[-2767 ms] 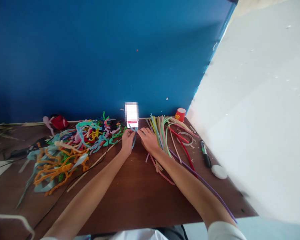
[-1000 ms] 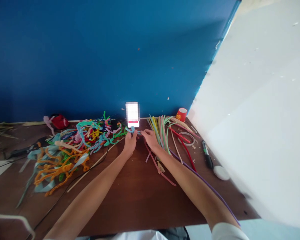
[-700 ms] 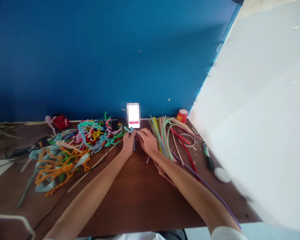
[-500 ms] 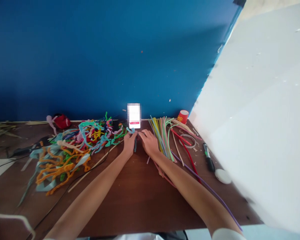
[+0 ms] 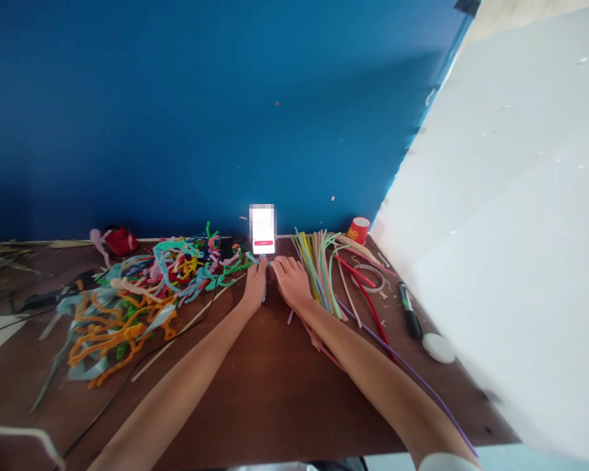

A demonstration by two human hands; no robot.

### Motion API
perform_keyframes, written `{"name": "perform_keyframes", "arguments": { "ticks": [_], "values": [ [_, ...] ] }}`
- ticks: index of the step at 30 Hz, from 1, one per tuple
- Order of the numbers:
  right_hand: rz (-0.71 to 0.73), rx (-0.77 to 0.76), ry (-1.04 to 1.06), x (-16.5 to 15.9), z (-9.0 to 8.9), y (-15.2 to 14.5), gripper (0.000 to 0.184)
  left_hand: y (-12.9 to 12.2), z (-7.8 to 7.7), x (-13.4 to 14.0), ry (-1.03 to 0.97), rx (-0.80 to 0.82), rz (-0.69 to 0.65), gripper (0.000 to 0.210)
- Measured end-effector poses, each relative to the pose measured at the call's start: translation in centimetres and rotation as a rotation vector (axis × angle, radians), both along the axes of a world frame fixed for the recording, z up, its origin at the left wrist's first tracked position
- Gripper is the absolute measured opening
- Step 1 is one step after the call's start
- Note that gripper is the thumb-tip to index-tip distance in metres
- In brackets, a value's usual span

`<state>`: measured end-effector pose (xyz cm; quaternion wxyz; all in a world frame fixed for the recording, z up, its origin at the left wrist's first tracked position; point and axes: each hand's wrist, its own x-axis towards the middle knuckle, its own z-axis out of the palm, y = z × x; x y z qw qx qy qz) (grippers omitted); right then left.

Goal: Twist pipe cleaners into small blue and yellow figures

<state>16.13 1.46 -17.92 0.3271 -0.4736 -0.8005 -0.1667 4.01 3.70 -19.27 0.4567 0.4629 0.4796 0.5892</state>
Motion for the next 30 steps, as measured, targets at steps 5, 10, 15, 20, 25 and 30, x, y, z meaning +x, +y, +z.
{"name": "perform_keyframes", "arguments": {
  "ticks": [5,10,15,20,25,30],
  "values": [
    [0.050,0.067,-0.100,0.0,0.3,-0.3,0.028,0.0,0.2,-0.1,-0.094,-0.012,-0.051,0.054],
    [0.075,0.125,-0.123,0.2,0.4,-0.4,0.028,-0.1,0.3,-0.2,-0.089,0.009,-0.105,0.057],
    [0.082,0.145,-0.161,0.4,0.0,-0.1,0.032,-0.2,0.3,-0.2,-0.027,0.028,-0.096,0.057],
    [0.064,0.152,-0.196,0.4,-0.1,-0.1,0.031,-0.4,0.8,-0.2,-0.005,0.003,-0.088,0.058],
    [0.049,0.157,-0.250,0.3,0.1,-0.1,0.029,-0.5,1.1,-0.1,0.028,-0.030,-0.058,0.056],
    [0.039,0.173,-0.268,0.2,0.0,0.0,0.024,-0.6,1.2,-0.1,0.067,-0.043,-0.029,0.054]
  ]
}}
